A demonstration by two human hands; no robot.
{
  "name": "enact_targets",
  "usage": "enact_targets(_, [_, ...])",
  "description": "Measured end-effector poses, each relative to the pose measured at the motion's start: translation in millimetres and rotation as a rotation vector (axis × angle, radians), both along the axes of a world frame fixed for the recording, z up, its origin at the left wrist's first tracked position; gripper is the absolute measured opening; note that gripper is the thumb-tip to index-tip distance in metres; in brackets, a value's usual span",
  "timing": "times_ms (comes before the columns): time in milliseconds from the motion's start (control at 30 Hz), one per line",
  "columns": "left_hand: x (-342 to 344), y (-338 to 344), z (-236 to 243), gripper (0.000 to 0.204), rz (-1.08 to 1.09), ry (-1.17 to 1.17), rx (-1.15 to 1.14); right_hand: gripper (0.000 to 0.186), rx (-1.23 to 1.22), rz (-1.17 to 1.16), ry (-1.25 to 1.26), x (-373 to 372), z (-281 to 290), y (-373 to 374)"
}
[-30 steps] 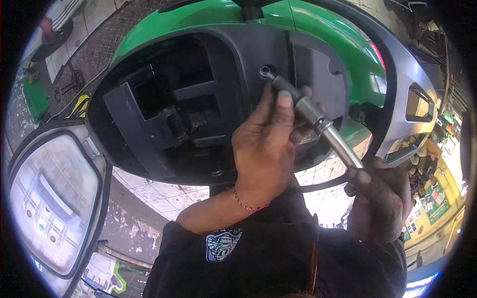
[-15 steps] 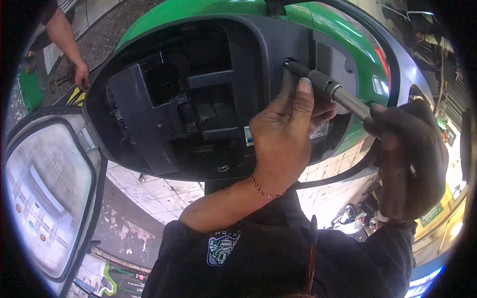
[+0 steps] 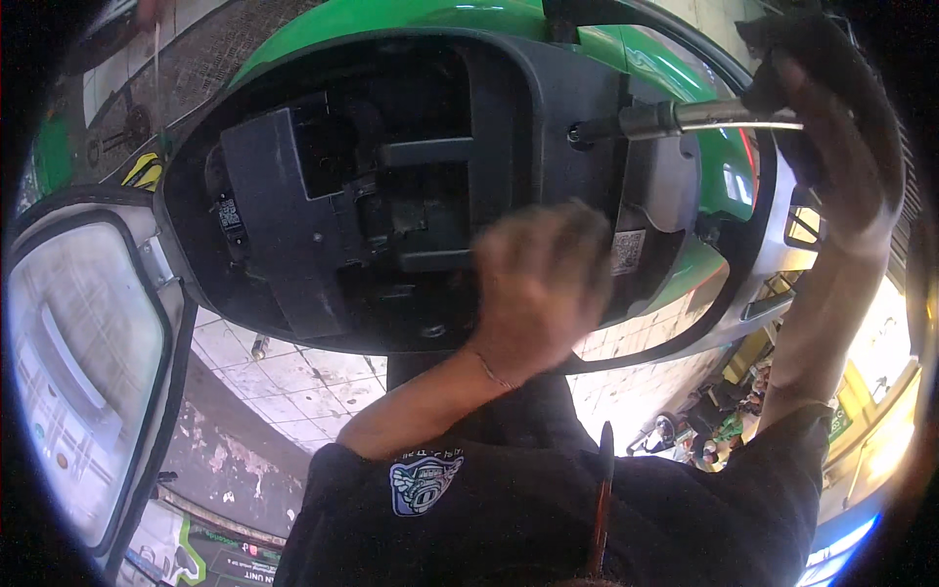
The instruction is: The person uses a screwdriver to loosen and remove screws from a black plastic component on a green scooter, lifts and sets aside the component, and then uses a socket tool to remove several bolts from the scooter's internal frame.
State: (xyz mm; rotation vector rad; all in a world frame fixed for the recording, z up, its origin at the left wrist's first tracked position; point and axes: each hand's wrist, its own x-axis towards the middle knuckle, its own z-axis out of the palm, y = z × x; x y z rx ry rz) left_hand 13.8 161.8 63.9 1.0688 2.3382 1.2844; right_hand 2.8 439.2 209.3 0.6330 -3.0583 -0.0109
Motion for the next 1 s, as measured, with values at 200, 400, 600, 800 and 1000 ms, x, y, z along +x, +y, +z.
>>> enact_targets(200, [7, 21, -9, 0.021, -0.659, 0.261, 0.203, 0.042, -0.607, -1.023, -0.231, 4, 14, -94])
enact_targets(400, [-26, 30, -27, 0.01, -0.802, 0.256, 0.3, 0.049, -1.103, -0.743, -0.295, 23, 7, -70])
enact_targets(600, [-26, 23, -32, 0.007, -0.757, 0.264, 0.368, 0.057, -0.433, -0.678, 0.132, 28, -27, -91])
enact_targets(800, [-29, 31, -35, 0.008, -0.779, 0.18, 0.472, 0.056, -1.283, -0.699, 0.469, 41, -51, -88])
enact_targets(1000, [-38, 30, -34, 0.012, -0.792, 0.183, 0.462, 0.055, -1.687, -0.604, 0.465, 43, -68, -96])
